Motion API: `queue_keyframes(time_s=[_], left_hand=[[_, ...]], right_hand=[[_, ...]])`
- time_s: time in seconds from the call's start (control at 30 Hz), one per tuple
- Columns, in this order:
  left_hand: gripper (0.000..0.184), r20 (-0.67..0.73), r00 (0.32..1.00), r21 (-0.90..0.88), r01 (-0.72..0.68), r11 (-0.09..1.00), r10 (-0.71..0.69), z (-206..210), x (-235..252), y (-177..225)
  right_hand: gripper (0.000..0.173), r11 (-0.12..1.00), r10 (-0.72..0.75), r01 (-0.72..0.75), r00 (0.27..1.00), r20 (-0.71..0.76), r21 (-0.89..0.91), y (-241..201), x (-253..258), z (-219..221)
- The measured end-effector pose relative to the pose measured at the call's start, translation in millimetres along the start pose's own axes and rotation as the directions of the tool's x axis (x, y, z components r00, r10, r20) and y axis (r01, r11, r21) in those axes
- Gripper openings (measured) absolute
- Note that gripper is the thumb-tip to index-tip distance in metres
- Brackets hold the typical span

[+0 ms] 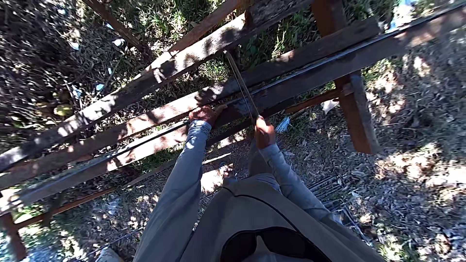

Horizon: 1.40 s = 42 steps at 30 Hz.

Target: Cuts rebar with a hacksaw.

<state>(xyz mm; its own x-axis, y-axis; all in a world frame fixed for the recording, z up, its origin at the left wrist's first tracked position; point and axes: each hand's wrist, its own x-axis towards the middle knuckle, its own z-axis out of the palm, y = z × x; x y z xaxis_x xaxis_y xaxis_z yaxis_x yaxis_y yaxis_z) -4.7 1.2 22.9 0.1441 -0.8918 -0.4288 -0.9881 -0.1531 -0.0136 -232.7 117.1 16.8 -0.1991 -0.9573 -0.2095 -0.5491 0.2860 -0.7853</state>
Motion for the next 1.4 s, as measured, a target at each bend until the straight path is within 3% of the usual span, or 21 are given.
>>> queue_keyframes(time_s=[0.1, 0.17, 0.27, 0.33, 0.47, 0.57, 0.67, 0.77, 0.87, 0.93, 1.03, 1.1, 1.13, 1.17, 1.23, 1.3, 1.4], left_hand=[[0.106, 0.011, 1.000, -0.001, 0.003, 1.000, -0.003, 1.8, -3.7, 0.7], [0.105, 0.006, 1.000, 0.000, 0.015, 1.000, -0.015, 3.7, -2.2, 1.6], [0.103, 0.008, 1.000, 0.009, 0.022, 1.000, -0.022, 1.7, -0.4, 0.4], [0.103, 0.015, 1.000, 0.008, 0.019, 1.000, -0.020, 4.0, -1.6, 1.7], [0.102, 0.014, 1.000, -0.019, 0.020, 1.000, -0.019, 3.8, -2.7, 0.7], [0.106, -0.006, 1.000, -0.013, 0.006, 1.000, -0.007, 5.9, -1.7, -1.6], [0.105, 0.006, 1.000, -0.004, 0.001, 1.000, 0.000, 6.1, -3.3, 0.5], [0.106, 0.009, 1.000, 0.004, 0.001, 1.000, -0.001, 5.4, -3.4, -0.1], [0.105, 0.019, 1.000, 0.017, 0.009, 1.000, -0.009, 2.7, -0.7, 0.3], [0.106, 0.003, 1.000, 0.015, 0.013, 1.000, -0.013, 7.9, -0.8, 0.3], [0.106, -0.014, 1.000, 0.001, 0.015, 1.000, -0.015, 7.1, -0.2, -0.6], [0.107, 0.007, 1.000, -0.008, 0.017, 1.000, -0.017, 5.9, -2.9, 2.3], [0.108, 0.008, 1.000, -0.004, 0.019, 1.000, -0.019, 3.9, -1.1, 1.2], [0.108, 0.012, 1.000, -0.004, 0.022, 1.000, -0.022, 2.4, -0.4, 0.3], [0.106, 0.040, 0.999, -0.012, 0.025, 1.000, -0.024, 1.4, -2.6, 1.8], [0.106, 0.043, 0.999, -0.013, 0.021, 1.000, -0.020, 1.7, -3.4, 2.4], [0.107, 0.026, 0.999, 0.002, 0.021, 1.000, -0.021, 2.6, -0.8, 0.8]], right_hand=[[0.077, 0.993, 0.053, -0.058, 0.997, 0.047, 0.106, 54.2, -69.6, -14.0], [0.078, 0.994, 0.053, -0.056, 0.998, 0.029, 0.098, 49.8, -87.0, -23.8], [0.072, 0.998, 0.049, -0.049, 0.999, 0.010, -0.032, 0.1, -47.0, -20.1], [0.063, 0.994, 0.112, -0.112, 0.993, -0.035, 0.010, -24.9, 4.5, 1.3], [0.070, 0.993, 0.016, -0.012, 0.999, -0.042, 0.115, -32.3, 54.5, 20.5], [0.060, 0.996, 0.078, -0.077, 0.997, -0.012, 0.046, -17.3, 14.1, 4.4], [0.081, 0.999, 0.026, -0.028, 0.998, 0.050, 0.024, 40.9, -55.6, -12.5], [0.080, 0.996, 0.032, -0.035, 0.999, 0.037, 0.083, 48.7, -86.1, -24.2], [0.068, 0.995, 0.094, -0.093, 0.996, 0.014, -0.029, -4.9, -35.8, -17.9], [0.060, 0.997, 0.067, -0.064, 0.995, -0.071, 0.045, -23.9, 16.4, 7.8], [0.069, 0.991, 0.027, -0.019, 0.997, -0.065, 0.132, -36.8, 53.6, 21.2], [0.055, 0.999, 0.011, -0.007, 0.997, -0.080, 0.048, -28.2, 35.3, 14.5], [0.044, 0.996, -0.066, 0.062, 0.995, -0.076, -0.060, -16.7, 19.2, 9.9], [0.046, 0.993, -0.072, 0.069, 0.997, -0.028, -0.092, 0.4, -0.9, 3.7], [0.073, 1.000, -0.010, 0.010, 1.000, 0.026, -0.008, 43.6, -48.1, -8.7], [0.082, 0.998, 0.012, -0.014, 0.999, 0.041, 0.055, 64.7, -84.6, -23.4], [0.078, 0.999, -0.014, 0.015, 1.000, 0.020, -0.039, 29.9, -77.7, -34.0]])
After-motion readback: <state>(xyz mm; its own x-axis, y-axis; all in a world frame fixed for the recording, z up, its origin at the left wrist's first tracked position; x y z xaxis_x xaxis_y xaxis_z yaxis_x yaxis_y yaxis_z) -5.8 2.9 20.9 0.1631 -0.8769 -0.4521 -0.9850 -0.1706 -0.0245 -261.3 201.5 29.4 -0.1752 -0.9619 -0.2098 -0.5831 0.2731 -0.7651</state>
